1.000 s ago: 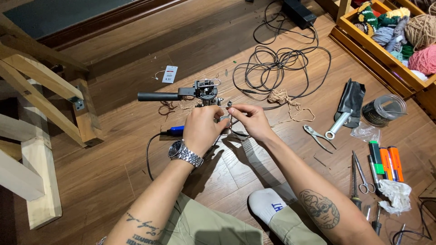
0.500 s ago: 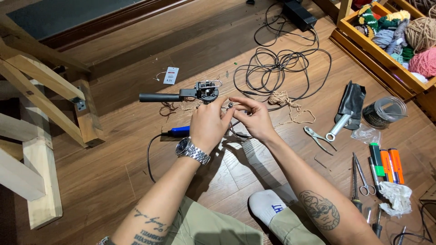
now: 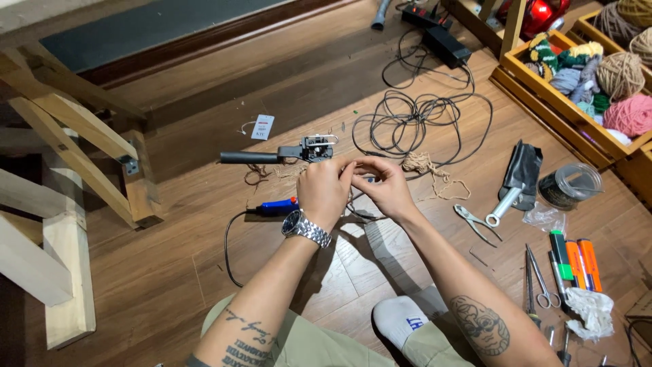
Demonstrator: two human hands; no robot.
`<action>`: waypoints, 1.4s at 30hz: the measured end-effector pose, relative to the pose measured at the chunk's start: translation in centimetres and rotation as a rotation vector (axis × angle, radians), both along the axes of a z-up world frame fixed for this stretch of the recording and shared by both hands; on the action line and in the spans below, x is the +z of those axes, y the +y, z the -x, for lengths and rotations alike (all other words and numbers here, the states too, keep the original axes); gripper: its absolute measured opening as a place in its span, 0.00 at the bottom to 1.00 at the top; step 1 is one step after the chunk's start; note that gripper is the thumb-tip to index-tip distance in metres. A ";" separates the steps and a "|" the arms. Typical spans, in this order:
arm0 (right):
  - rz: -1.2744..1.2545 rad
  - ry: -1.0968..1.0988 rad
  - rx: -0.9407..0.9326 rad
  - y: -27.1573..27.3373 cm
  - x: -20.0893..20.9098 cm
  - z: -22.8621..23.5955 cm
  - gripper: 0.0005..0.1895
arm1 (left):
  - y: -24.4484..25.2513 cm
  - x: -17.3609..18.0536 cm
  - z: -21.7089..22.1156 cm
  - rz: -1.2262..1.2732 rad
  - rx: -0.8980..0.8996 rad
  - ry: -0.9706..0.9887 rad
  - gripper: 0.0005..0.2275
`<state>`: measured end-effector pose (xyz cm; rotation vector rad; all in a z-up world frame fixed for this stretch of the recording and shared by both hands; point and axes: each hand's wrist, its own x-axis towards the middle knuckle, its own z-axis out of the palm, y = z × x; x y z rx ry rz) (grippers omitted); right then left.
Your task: Assembling and adjusting a tufting gun using hand tools like wrenches and screwdrivers, followed by a brief test on a rug frame.
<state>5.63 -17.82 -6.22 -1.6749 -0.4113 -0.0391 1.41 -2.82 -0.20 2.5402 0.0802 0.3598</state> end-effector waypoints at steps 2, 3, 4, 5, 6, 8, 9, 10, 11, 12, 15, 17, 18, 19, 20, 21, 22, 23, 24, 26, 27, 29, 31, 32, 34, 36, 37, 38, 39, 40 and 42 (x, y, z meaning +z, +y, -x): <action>0.019 -0.046 -0.008 -0.1 0.6 -0.1 0.12 | 0.1 0.8 0.5 0.043 -0.012 -0.062 0.09; 0.038 -0.085 -0.019 0.0 1.0 -0.3 0.10 | 0.2 1.4 0.7 0.086 -0.027 -0.118 0.09; 0.035 -0.099 -0.015 0.1 1.7 -0.3 0.10 | 0.2 1.9 0.6 0.083 -0.023 -0.132 0.09; 0.042 -0.126 -0.009 0.2 2.4 -0.4 0.07 | 0.3 2.5 0.5 0.117 -0.024 -0.157 0.09; 0.048 -0.154 -0.004 0.2 3.2 -0.5 0.05 | 0.4 3.1 0.5 0.151 -0.025 -0.182 0.09; 0.018 -0.133 -0.024 -0.1 4.1 -1.3 0.06 | 0.6 5.0 0.3 0.199 -0.025 -0.203 0.10; -0.006 -0.093 -0.051 -0.2 4.6 -1.9 0.06 | 0.8 6.0 0.1 0.254 -0.033 -0.205 0.11; -0.010 -0.115 -0.046 0.1 6.3 -2.0 0.06 | 1.3 6.9 -0.1 0.249 -0.031 -0.228 0.11; -0.056 -0.108 -0.075 0.4 8.1 -2.2 0.05 | 1.7 8.0 -0.4 0.250 -0.037 -0.254 0.12; -0.104 -0.101 -0.104 0.7 10.0 -2.4 0.05 | 2.1 9.1 -0.6 0.251 -0.043 -0.280 0.13; -0.159 -0.085 -0.143 1.6 13.7 -4.0 0.06 | 3.8 11.5 -2.5 0.238 -0.050 -0.289 0.14; -0.206 -0.060 -0.147 2.2 16.3 -5.0 0.06 | 5.0 12.9 -4.2 0.232 -0.066 -0.318 0.14; -0.248 -0.011 -0.154 2.5 17.5 -5.4 0.07 | 5.6 13.6 -5.1 0.229 -0.080 -0.322 0.14; -0.254 -0.027 -0.150 2.9 18.6 -5.8 0.07 | 6.1 14.5 -5.7 0.224 -0.081 -0.339 0.14; -0.290 0.049 -0.141 3.3 19.6 -6.4 0.07 | 6.6 15.3 -6.4 0.257 -0.101 -0.326 0.14; -0.325 0.128 -0.131 3.7 20.6 -6.9 0.08 | 7.0 16.1 -7.0 0.292 -0.121 -0.311 0.14; -0.329 0.115 -0.126 3.9 21.3 -7.4 0.08 | 7.3 16.5 -7.9 0.287 -0.122 -0.325 0.14; -0.326 0.136 -0.128 4.3 22.0 -8.0 0.09 | 7.7 17.1 -8.8 0.297 -0.136 -0.337 0.14; -0.323 0.157 -0.130 4.6 22.7 -8.6 0.09 | 8.1 17.6 -9.8 0.307 -0.150 -0.349 0.15; -0.318 0.157 -0.124 5.3 24.9 -8.6 0.09 | 8.7 19.3 -11.1 0.308 -0.150 -0.338 0.15; -0.308 0.168 -0.122 5.7 26.0 -8.6 0.09 | 9.0 20.2 -11.7 0.313 -0.148 -0.314 0.15; -0.277 0.143 -0.124 6.3 27.8 -9.1 0.09 | 9.6 21.8 -12.9 0.323 -0.165 -0.338 0.16; -0.245 0.117 -0.133 6.7 29.5 -9.7 0.10 | 10.1 23.5 -13.5 0.335 -0.186 -0.360 0.16; -0.228 0.092 -0.137 6.8 30.3 -10.1 0.11 | 10.2 24.3 -13.6 0.323 -0.179 -0.327 0.16; -0.214 0.055 -0.150 6.7 31.7 -10.9 0.12 | 9.9 25.4 -14.0 0.311 -0.183 -0.301 0.17; -0.169 -0.003 -0.157 6.4 32.9 -11.3 0.12 | 9.2 25.8 -14.7 0.472 -0.281 -0.209 0.19; -0.172 -0.014 -0.167 6.6 33.5 -10.9 0.12 | 8.7 25.7 -14.7 0.469 -0.293 -0.216 0.19; -0.198 -0.012 -0.162 6.9 34.1 -10.4 0.13 | 8.2 25.7 -14.5 0.653 -0.386 -0.197 0.22; -0.222 -0.009 -0.159 7.1 34.7 -9.7 0.13 | 7.6 25.5 -14.3 0.838 -0.480 -0.171 0.26; -0.225 -0.018 -0.170 7.1 35.1 -9.3 0.13 | 7.1 25.6 -14.1 0.836 -0.495 -0.173 0.26; -0.181 -0.035 -0.130 7.0 35.8 -8.4 0.15 | 6.2 26.0 -13.7 0.993 -0.455 -0.116 0.22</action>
